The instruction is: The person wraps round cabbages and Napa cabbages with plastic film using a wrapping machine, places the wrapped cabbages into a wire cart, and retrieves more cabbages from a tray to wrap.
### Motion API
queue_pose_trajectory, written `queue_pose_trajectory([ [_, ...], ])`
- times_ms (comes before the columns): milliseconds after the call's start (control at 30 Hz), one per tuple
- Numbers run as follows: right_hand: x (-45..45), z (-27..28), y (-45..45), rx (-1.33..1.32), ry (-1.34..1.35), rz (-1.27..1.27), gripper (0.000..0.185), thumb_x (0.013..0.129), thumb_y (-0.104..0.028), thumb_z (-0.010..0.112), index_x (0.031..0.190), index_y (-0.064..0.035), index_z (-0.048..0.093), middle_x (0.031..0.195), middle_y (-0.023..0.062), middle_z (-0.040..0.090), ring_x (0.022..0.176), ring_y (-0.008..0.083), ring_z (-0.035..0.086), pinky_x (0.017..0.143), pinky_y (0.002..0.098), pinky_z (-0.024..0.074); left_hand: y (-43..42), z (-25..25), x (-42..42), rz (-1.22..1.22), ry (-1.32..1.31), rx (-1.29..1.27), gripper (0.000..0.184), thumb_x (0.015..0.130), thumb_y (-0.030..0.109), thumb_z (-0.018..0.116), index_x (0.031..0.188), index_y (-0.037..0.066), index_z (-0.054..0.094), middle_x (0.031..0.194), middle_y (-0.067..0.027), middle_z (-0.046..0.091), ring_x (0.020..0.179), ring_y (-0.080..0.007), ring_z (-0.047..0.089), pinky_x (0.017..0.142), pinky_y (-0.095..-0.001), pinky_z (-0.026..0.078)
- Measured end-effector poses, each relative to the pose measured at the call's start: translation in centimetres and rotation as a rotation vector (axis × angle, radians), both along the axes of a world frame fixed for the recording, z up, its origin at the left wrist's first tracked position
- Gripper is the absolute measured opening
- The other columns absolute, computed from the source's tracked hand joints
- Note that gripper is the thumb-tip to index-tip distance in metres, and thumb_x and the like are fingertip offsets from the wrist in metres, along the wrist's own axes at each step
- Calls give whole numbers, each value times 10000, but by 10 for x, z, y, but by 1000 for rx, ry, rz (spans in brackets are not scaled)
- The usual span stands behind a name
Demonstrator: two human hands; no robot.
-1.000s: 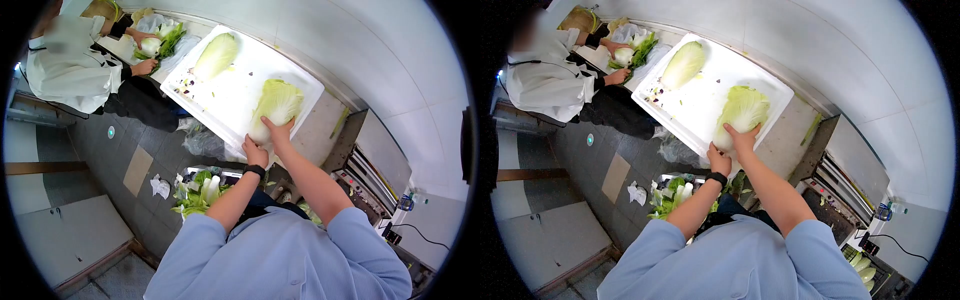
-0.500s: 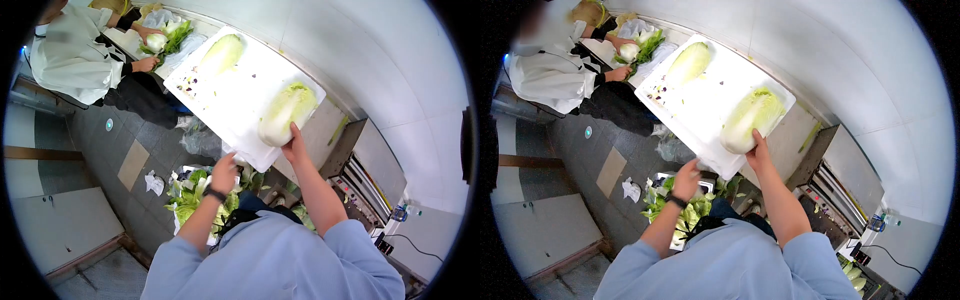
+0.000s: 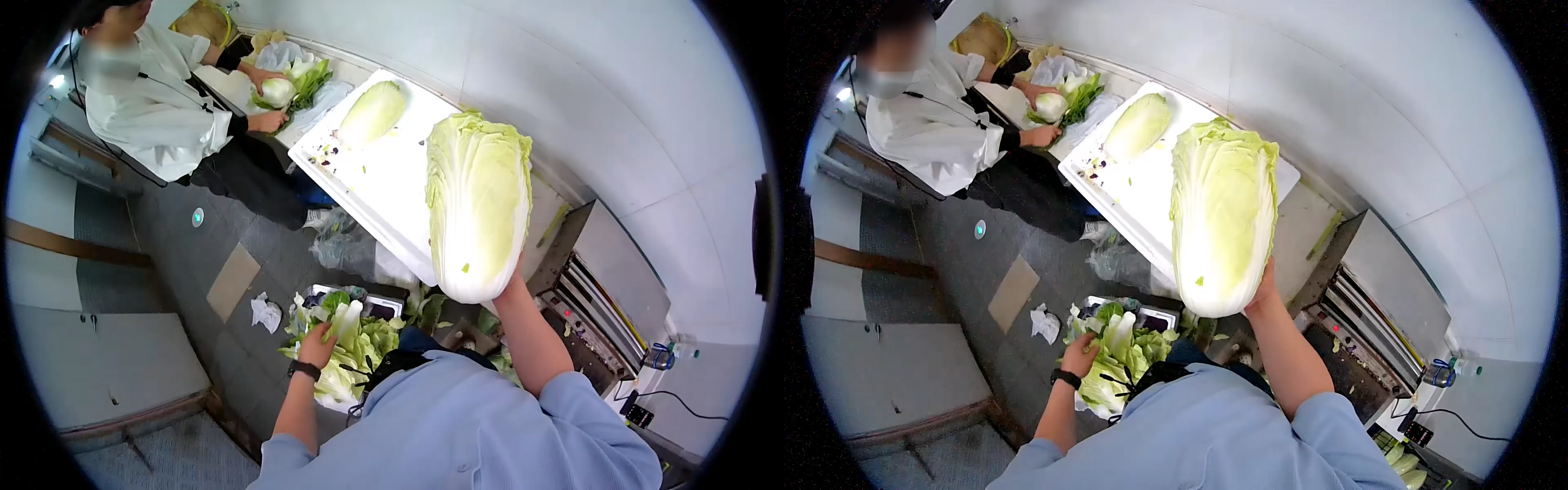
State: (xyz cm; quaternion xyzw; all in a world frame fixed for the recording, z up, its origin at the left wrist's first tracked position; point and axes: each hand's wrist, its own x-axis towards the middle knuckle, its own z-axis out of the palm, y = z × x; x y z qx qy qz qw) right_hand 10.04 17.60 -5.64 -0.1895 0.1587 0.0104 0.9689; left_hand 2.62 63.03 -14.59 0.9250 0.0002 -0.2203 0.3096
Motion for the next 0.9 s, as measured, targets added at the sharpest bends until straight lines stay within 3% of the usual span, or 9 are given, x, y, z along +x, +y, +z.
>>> queue_pose_trajectory([
  [100, -16, -6, -5, 16, -66, 19, 727, 912, -576, 471, 1453, -91, 450, 1415, 135, 541, 1244, 307, 572, 1027, 458, 494, -72, 64, 42, -39, -165, -299, 379, 896, 150, 662, 1243, 11, 601, 1193, -178, 655, 1099, -306, 639, 947, -376, 494],
  [233, -36, 23, -8, -77, -123, -4, 713, 879, -517, 576, 1416, -57, 488, 1372, 149, 577, 1201, 306, 604, 1014, 457, 504, -140, 137, 62, -129, -200, -537, 354, 899, 64, 643, 1248, 20, 598, 1159, -139, 660, 1087, -255, 641, 935, -341, 492],
  [467, -63, 35, -28, -59, -160, -27, 727, 844, -500, 666, 1381, -33, 518, 1331, 157, 605, 1160, 297, 631, 1004, 453, 516, -217, 203, 65, -220, -258, -899, 336, 901, 31, 628, 1235, 12, 587, 1254, -126, 577, 1154, -243, 579, 943, -351, 489],
  [500, -66, 35, -30, -67, -186, -26, 742, 840, -507, 680, 1386, -33, 512, 1337, 159, 600, 1163, 293, 629, 1005, 452, 515, -230, 215, 68, -241, -318, -897, 353, 898, 42, 635, 1245, 13, 577, 1261, -133, 570, 1158, -253, 575, 948, -358, 487],
  [600, -64, 55, -20, -415, -72, -18, 675, 920, -500, 581, 1411, -47, 484, 1350, 146, 588, 1192, 285, 608, 1014, 455, 505, -272, 260, 81, -310, -516, -836, 419, 884, 89, 664, 1279, 20, 542, 1278, -156, 549, 1165, -293, 562, 950, -382, 481],
  [667, -63, 55, -16, -291, -248, 0, 819, 829, -506, 711, 1439, -41, 424, 1393, 136, 547, 1229, 277, 581, 1026, 447, 498, -298, 274, 100, -370, -715, -733, 480, 863, 174, 714, 1279, 19, 531, 1260, -169, 550, 1129, -331, 564, 912, -395, 477],
  [733, -65, 55, -18, -204, -289, 41, 975, 734, -489, 824, 1469, -58, 351, 1414, 112, 515, 1264, 270, 549, 1047, 440, 482, -317, 274, 121, -434, -644, -761, 468, 859, 192, 726, 1251, 17, 540, 1239, -166, 557, 1115, -322, 567, 895, -385, 475],
  [900, -73, 67, -26, -301, -220, 22, 1056, 669, -406, 876, 1489, -86, 293, 1401, 106, 508, 1259, 272, 545, 1048, 427, 474, -333, 267, 138, -442, -518, -793, 421, 850, 209, 747, 1179, 26, 559, 1175, -154, 579, 1081, -296, 577, 898, -373, 469],
])
